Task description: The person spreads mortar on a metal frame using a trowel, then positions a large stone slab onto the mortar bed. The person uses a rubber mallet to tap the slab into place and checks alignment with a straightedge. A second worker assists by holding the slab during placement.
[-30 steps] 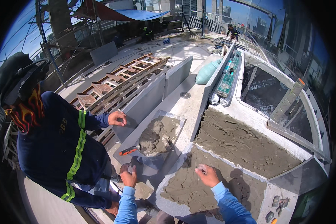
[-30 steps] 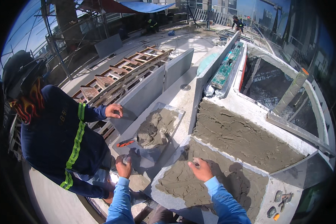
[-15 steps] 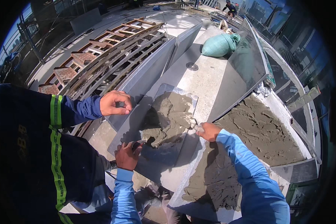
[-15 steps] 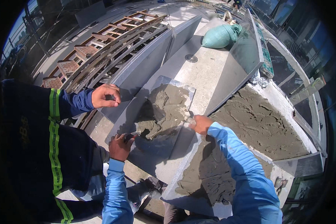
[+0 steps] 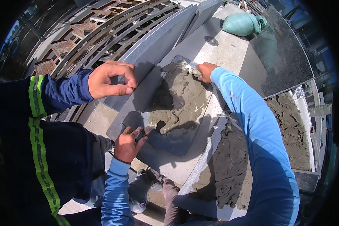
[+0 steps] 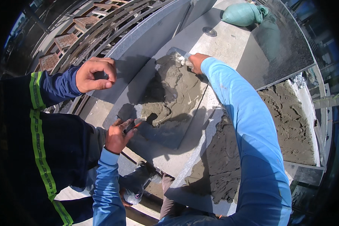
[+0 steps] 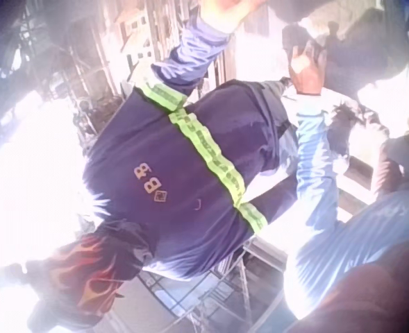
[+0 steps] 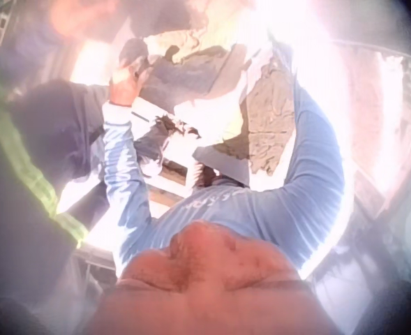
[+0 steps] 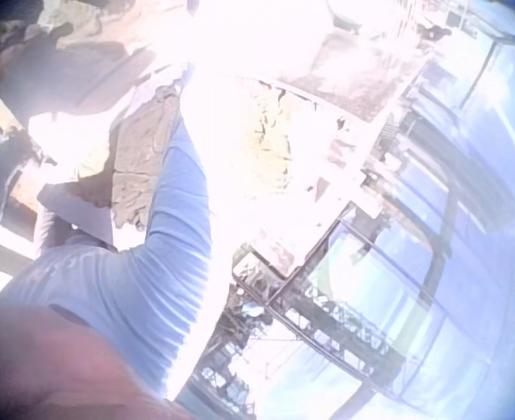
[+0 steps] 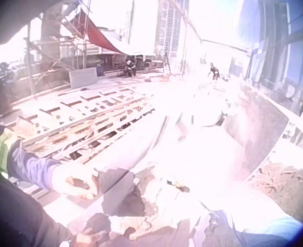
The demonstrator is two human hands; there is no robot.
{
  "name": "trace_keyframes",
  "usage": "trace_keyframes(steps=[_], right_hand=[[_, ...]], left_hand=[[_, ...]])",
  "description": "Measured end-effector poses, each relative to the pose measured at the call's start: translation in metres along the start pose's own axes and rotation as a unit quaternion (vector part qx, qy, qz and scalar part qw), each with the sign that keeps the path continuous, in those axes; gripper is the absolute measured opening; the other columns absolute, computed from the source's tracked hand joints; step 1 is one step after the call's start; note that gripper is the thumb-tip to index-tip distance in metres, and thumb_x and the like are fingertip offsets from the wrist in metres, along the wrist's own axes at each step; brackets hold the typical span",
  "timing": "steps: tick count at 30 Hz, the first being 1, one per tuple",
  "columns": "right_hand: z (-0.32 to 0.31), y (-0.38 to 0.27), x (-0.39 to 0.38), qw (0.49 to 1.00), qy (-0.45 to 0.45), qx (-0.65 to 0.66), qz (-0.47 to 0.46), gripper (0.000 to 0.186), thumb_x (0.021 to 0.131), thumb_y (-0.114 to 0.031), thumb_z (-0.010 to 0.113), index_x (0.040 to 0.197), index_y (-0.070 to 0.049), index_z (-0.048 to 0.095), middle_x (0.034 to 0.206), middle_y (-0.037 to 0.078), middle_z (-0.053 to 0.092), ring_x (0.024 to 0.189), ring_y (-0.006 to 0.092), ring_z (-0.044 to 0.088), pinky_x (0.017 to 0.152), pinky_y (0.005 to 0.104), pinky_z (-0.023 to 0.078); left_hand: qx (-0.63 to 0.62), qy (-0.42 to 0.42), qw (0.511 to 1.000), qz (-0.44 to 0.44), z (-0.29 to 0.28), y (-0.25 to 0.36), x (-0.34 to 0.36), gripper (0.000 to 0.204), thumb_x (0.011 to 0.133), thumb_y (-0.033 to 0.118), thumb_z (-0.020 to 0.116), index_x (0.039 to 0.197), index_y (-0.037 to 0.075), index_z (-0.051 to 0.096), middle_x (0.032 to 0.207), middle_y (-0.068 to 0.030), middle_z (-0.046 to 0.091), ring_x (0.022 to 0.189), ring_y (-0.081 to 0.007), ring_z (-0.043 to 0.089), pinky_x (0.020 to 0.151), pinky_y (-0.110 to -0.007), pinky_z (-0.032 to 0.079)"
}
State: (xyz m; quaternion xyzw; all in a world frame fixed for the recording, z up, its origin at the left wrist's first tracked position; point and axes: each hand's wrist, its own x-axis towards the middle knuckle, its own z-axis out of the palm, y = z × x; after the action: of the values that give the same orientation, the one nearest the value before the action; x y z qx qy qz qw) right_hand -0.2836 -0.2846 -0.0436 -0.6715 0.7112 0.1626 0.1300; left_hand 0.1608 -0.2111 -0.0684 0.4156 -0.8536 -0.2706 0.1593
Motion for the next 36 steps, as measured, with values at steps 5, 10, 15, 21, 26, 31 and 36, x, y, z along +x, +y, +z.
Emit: trace_keyframes(steps=[5, 10, 15, 21, 26, 31, 36], right_hand=[[0.027, -0.002, -0.034, 0.993, -0.058, 0.091, -0.050, 0.040, 0.079, -0.018, 0.073, 0.114, 0.001, 0.064, 0.102, 0.027, 0.069, 0.101, 0.0416, 0.066, 0.089, 0.0452, 0.051], [0.058, 0.001, -0.078, 0.946, -0.146, 0.288, -0.023, 0.040, 0.080, -0.024, 0.077, 0.109, 0.001, 0.065, 0.085, 0.017, 0.069, 0.076, 0.0289, 0.067, 0.071, 0.0389, 0.052], [0.110, 0.003, -0.121, 0.811, -0.212, 0.543, 0.039, 0.023, 0.085, -0.023, 0.077, 0.086, -0.005, 0.064, 0.064, 0.002, 0.057, 0.050, 0.0130, 0.055, 0.043, 0.0316, 0.042], [0.120, -0.049, -0.262, 0.635, -0.159, 0.753, 0.063, 0.028, 0.092, -0.030, 0.070, 0.088, -0.006, 0.056, 0.063, -0.001, 0.049, 0.049, 0.0080, 0.044, 0.045, 0.0270, 0.035], [0.042, -0.057, -0.457, 0.572, 0.012, 0.817, 0.078, 0.024, 0.090, -0.020, 0.058, 0.099, 0.002, 0.059, 0.063, 0.000, 0.049, 0.048, 0.0089, 0.043, 0.048, 0.0265, 0.036], [0.013, -0.052, -0.658, 0.749, 0.284, 0.574, 0.167, 0.033, 0.084, -0.017, 0.062, 0.106, 0.007, 0.060, 0.075, 0.010, 0.064, 0.058, 0.0172, 0.060, 0.058, 0.0275, 0.047], [0.120, -0.081, -0.732, 0.764, 0.456, 0.420, 0.181, 0.050, 0.084, -0.005, 0.072, 0.128, 0.010, 0.055, 0.082, 0.013, 0.069, 0.072, 0.0191, 0.066, 0.067, 0.0316, 0.051]], left_hand=[[-0.012, -0.005, 1.000, -0.004, 0.006, -0.003, 0.006, 0.043, 0.080, 0.027, 0.079, 0.117, 0.006, 0.071, 0.103, -0.0292, 0.065, 0.084, -0.0421, 0.066, 0.074, -0.044, 0.055], [0.000, 0.001, 1.000, -0.017, 0.007, -0.005, 0.010, 0.041, 0.080, 0.029, 0.079, 0.115, 0.008, 0.072, 0.107, -0.0294, 0.066, 0.090, -0.0429, 0.067, 0.079, -0.045, 0.055], [-0.001, -0.019, 1.000, -0.009, 0.002, -0.002, 0.014, 0.040, 0.080, 0.029, 0.080, 0.113, 0.008, 0.073, 0.102, -0.0254, 0.069, 0.091, -0.0423, 0.066, 0.082, -0.044, 0.055], [0.016, 0.000, 1.000, -0.007, 0.007, 0.003, 0.011, 0.040, 0.081, 0.029, 0.079, 0.113, 0.007, 0.073, 0.101, -0.0205, 0.068, 0.087, -0.0417, 0.066, 0.081, -0.044, 0.052], [0.171, 0.175, 0.966, 0.080, 0.011, 0.033, -0.019, 0.044, 0.088, 0.030, 0.074, 0.125, 0.005, 0.067, 0.129, -0.0239, 0.053, 0.118, -0.0404, 0.053, 0.094, -0.045, 0.047], [0.073, 0.228, 0.971, 0.001, 0.034, 0.062, -0.092, 0.046, 0.094, 0.032, 0.069, 0.129, 0.003, 0.064, 0.136, -0.0230, 0.048, 0.123, -0.0396, 0.049, 0.102, -0.047, 0.042], [-0.147, 0.177, 0.967, -0.112, 0.125, 0.104, -0.183, 0.043, 0.096, 0.028, 0.067, 0.127, -0.003, 0.063, 0.133, -0.0224, 0.046, 0.120, -0.0319, 0.053, 0.090, -0.038, 0.052]])
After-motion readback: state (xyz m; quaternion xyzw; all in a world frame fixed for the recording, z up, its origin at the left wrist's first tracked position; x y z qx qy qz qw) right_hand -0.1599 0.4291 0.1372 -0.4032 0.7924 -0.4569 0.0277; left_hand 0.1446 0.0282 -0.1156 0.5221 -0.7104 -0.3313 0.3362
